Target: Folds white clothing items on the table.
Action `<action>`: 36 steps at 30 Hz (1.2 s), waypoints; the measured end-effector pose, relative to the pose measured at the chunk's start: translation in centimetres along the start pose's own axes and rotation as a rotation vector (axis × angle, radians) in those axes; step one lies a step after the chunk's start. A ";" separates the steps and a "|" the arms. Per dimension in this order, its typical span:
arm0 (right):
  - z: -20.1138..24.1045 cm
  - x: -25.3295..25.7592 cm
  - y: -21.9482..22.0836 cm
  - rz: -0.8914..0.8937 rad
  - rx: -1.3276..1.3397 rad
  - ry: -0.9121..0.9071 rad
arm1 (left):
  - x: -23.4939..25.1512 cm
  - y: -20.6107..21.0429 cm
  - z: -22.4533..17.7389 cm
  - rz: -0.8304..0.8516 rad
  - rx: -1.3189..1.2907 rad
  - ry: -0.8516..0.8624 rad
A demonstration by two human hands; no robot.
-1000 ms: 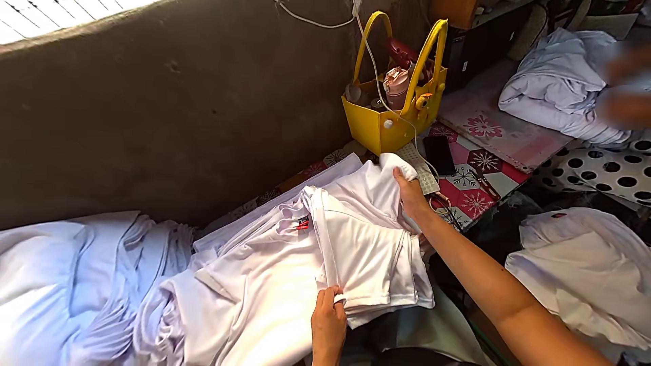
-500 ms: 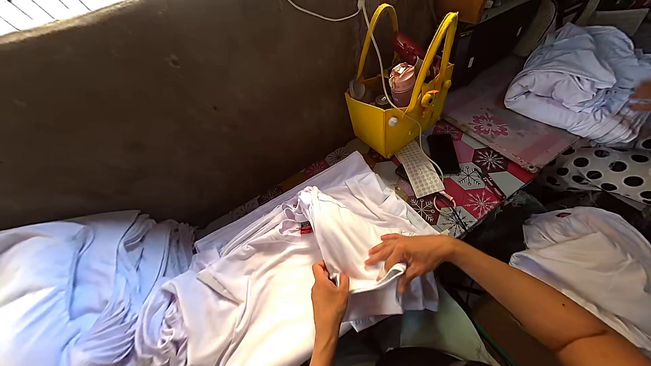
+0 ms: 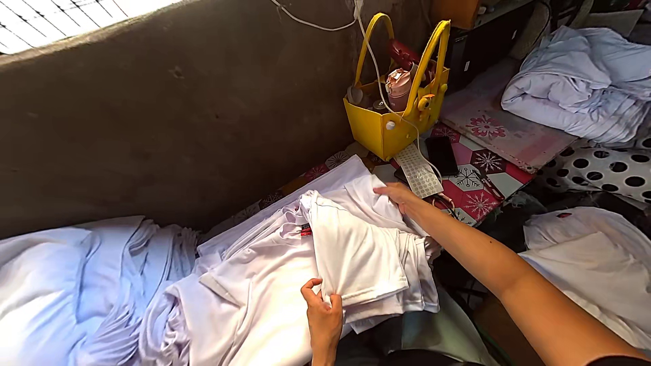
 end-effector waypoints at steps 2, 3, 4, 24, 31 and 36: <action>1.1 -2.0 0.8 0.092 -0.105 -0.370 | 0.1 -0.4 0.5 -0.024 0.128 0.017; 1.3 -3.4 1.5 0.188 -0.249 -0.595 | 0.3 -0.8 0.4 -0.053 0.212 0.041; 0.8 -4.9 2.3 0.305 -0.435 -0.806 | 0.7 -1.4 0.2 -0.081 0.275 0.085; 1.8 -7.7 0.8 0.558 -0.378 -0.813 | 5.4 -0.4 -6.8 0.039 0.275 0.959; -2.5 -14.5 -0.4 0.527 -1.092 -1.007 | 3.7 -2.6 -5.2 0.203 0.315 1.065; -1.1 -18.7 -1.9 0.277 -1.364 -1.015 | 3.0 -2.9 -5.4 0.225 0.235 0.981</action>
Point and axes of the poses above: each hand's wrist, its own x-axis towards the middle knuckle, its own y-axis out of the palm, z = x × y, the point moved 2 cm from there along x, towards the middle knuckle, and after that the axes turned 4 degrees about z, right-handed, at the moved point
